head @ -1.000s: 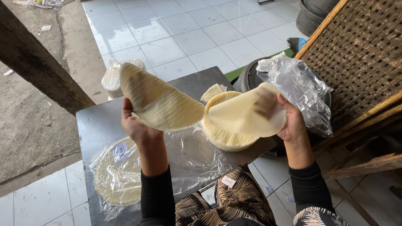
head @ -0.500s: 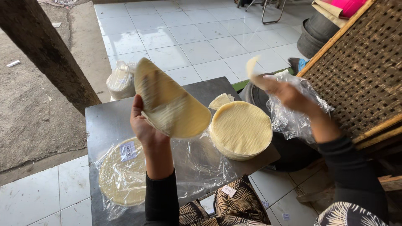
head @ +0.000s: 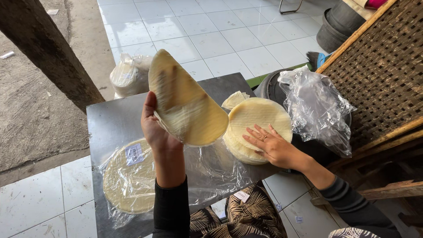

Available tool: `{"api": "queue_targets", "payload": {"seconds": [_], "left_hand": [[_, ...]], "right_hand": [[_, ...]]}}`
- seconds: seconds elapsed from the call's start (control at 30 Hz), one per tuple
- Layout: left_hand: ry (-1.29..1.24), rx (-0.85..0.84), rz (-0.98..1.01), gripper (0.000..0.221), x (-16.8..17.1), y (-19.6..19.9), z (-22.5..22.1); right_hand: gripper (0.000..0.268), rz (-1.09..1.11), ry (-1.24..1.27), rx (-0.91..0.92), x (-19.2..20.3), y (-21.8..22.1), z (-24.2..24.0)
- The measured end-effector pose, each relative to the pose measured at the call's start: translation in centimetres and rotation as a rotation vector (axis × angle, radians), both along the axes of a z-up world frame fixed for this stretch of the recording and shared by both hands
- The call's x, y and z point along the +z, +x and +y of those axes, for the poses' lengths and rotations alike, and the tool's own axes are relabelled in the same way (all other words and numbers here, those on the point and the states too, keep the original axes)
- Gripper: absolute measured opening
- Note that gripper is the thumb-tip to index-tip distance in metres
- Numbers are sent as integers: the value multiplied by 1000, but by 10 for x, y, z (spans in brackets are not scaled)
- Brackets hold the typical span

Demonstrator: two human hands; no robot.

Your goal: The person peels thin circular dough sheets from a stack and places them onto another stack on a metal table by hand.

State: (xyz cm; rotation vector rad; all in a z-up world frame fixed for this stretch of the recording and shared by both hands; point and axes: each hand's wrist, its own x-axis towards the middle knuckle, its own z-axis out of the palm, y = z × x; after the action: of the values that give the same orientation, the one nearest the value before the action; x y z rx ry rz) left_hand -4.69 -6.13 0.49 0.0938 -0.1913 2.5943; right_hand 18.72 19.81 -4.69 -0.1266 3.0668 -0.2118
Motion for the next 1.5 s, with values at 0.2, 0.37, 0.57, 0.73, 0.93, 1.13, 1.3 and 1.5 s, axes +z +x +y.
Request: {"api": "queue_targets", "payload": {"seconds": [0.2, 0.37, 0.57, 0.73, 0.93, 1.13, 1.3, 1.5], "left_hand": [[-34, 3, 20, 30, -2, -1, 3], [-124, 68, -1, 30, -1, 1, 5], [-131, 75, 45, 26, -3, 4, 9], [-159, 2, 52, 28, -3, 1, 17], [-230, -31, 110, 31, -13, 1, 35], [-279, -199, 81, 34, -22, 0, 64], [-341, -251, 88, 34, -34, 9, 84], [-464, -303, 143, 45, -33, 34, 105]], "right_hand": [[59, 21, -18, -7, -15, -6, -15], [65, 73, -43, 68, -14, -6, -13], [63, 290, -364, -107, -7, -11, 50], [66, 147, 263, -191, -23, -24, 76], [70, 329, 12, -274, -39, -15, 79], [77, 141, -36, -326, -45, -23, 88], [80, 169, -94, -338, -57, -23, 96], [76, 204, -307, -315, -35, -19, 103]]}}
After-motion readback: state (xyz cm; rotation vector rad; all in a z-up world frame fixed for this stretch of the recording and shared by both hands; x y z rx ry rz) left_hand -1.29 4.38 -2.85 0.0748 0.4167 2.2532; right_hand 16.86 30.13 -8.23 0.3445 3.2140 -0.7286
